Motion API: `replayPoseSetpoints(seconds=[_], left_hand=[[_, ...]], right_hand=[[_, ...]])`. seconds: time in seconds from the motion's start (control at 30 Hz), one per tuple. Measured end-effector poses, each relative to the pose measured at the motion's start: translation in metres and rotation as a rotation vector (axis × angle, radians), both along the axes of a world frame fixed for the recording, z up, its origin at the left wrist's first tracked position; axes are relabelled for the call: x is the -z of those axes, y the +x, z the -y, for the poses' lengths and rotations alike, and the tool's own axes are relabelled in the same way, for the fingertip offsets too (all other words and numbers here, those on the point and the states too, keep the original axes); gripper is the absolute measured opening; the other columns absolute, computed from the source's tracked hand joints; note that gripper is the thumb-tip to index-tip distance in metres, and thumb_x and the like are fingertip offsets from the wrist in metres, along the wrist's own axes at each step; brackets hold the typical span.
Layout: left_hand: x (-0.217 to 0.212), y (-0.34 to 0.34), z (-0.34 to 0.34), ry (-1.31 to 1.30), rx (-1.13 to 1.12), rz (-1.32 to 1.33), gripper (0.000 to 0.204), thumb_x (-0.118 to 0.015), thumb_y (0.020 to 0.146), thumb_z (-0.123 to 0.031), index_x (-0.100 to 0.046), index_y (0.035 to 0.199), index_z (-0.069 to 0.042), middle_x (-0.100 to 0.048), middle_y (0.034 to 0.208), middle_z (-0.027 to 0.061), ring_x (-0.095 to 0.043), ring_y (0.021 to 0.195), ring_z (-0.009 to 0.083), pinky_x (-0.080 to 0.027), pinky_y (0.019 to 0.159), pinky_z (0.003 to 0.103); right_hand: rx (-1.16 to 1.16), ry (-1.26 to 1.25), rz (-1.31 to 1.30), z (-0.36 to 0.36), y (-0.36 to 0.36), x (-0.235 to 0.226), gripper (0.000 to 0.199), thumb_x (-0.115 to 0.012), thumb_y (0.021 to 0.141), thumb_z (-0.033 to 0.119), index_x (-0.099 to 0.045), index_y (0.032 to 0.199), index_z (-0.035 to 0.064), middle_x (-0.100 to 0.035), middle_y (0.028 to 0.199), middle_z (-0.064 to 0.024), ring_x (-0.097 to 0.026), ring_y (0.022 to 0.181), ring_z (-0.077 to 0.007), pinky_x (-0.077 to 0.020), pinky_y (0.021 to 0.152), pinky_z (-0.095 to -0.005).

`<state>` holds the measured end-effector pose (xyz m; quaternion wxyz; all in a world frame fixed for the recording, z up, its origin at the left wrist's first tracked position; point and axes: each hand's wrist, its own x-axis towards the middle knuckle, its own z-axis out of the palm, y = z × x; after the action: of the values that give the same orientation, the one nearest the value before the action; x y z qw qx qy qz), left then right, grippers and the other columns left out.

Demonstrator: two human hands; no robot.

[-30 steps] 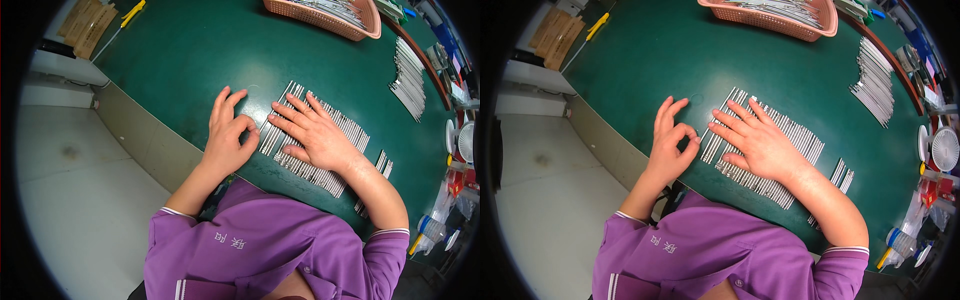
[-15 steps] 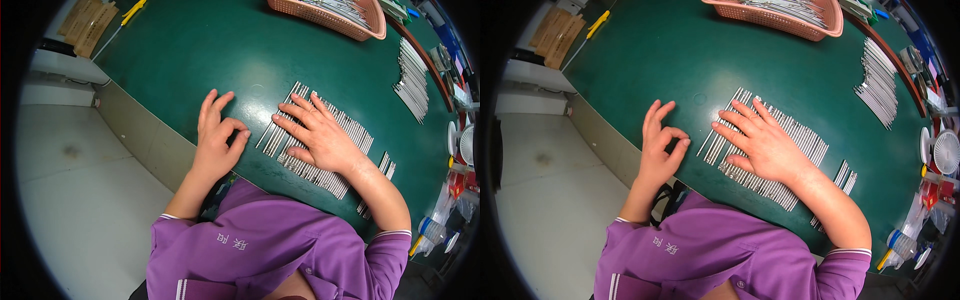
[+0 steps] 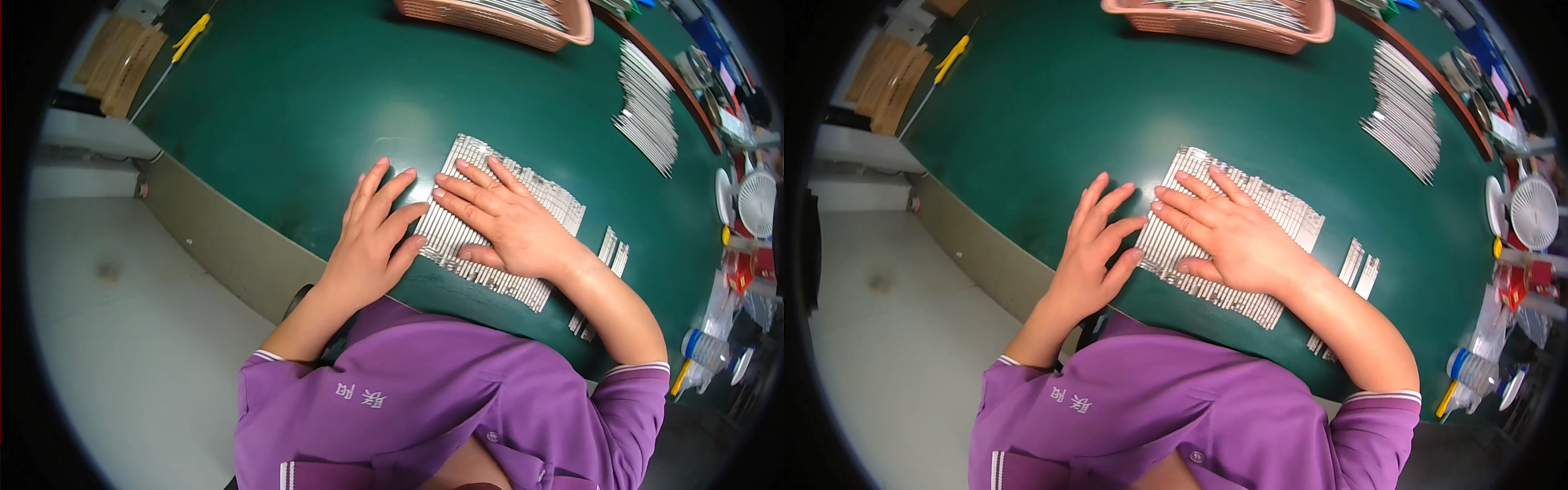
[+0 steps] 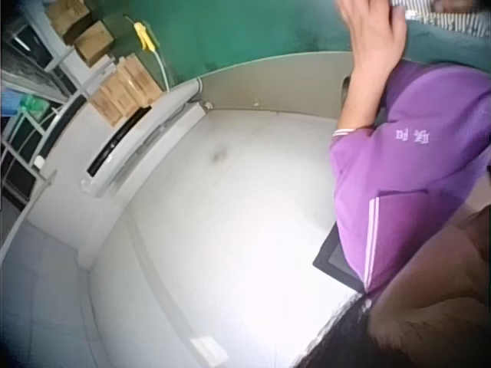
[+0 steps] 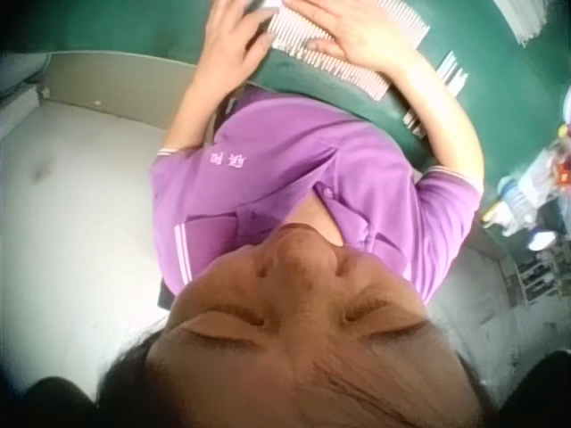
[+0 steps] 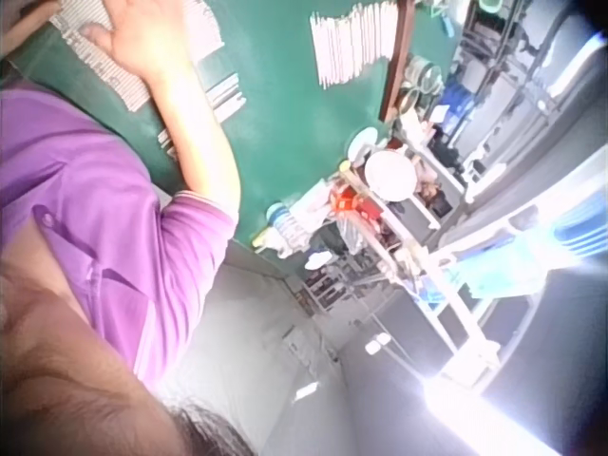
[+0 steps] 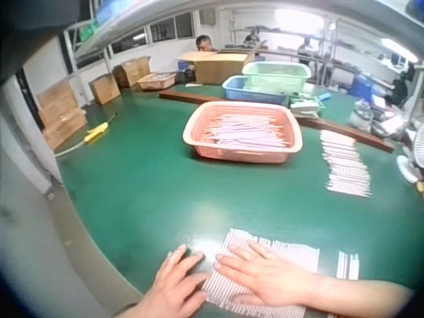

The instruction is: The person takes bundles of thin metal rods from a pink basket and places them on a green workbench. They arrange the rods into a neat, aligned rectangular grid using both hands, smoothing the edges to ensure uniformity.

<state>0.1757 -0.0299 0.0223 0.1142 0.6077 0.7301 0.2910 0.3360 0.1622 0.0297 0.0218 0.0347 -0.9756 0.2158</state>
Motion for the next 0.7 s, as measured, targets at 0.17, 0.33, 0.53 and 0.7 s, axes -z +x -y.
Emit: replayPoseSetpoints(seconds=[0.17,0.33,0.53,0.7], left_hand=[[0.003,0.025,-0.014,-0.17,0.181,-0.108,0.072,-0.062,0.09,-0.018,-0.028,0.151,0.001,-0.022,0.161,0.0195,-0.016,0.149,0.0417,-0.013,0.12,0.054],[0.002,0.054,-0.029,-0.161,0.309,-0.162,0.074,-0.061,0.09,-0.018,-0.026,0.151,0.003,-0.02,0.16,0.0222,-0.014,0.15,0.0396,-0.013,0.121,0.053],[-0.003,0.081,-0.04,-0.151,0.427,-0.06,0.073,-0.056,0.09,-0.012,-0.021,0.152,0.003,-0.019,0.16,0.0233,-0.014,0.15,0.0402,-0.013,0.121,0.052],[-0.008,0.092,-0.046,-0.15,0.48,0.109,0.07,-0.049,0.093,-0.007,-0.016,0.154,0.002,-0.022,0.159,0.0229,-0.016,0.15,0.0391,-0.012,0.121,0.051]], right_hand=[[0.017,0.051,0.023,-0.005,0.035,0.002,0.075,-0.063,0.09,0.043,-0.034,0.153,0.0144,-0.031,0.159,-0.0051,-0.024,0.149,-0.0268,-0.0132,0.122,-0.0505],[0.041,0.088,0.044,-0.018,0.078,-0.001,0.074,-0.062,0.089,0.043,-0.034,0.153,0.0179,-0.031,0.159,-0.0038,-0.024,0.149,-0.0262,-0.0128,0.123,-0.0509],[0.054,0.088,0.076,-0.029,0.124,-0.004,0.072,-0.063,0.089,0.041,-0.036,0.152,0.0185,-0.032,0.159,-0.0032,-0.026,0.148,-0.0258,-0.0139,0.122,-0.0515],[0.07,0.085,0.1,-0.036,0.151,-0.005,0.068,-0.059,0.091,0.042,-0.037,0.151,0.0201,-0.032,0.159,-0.0014,-0.024,0.149,-0.0259,-0.0119,0.123,-0.0509]])
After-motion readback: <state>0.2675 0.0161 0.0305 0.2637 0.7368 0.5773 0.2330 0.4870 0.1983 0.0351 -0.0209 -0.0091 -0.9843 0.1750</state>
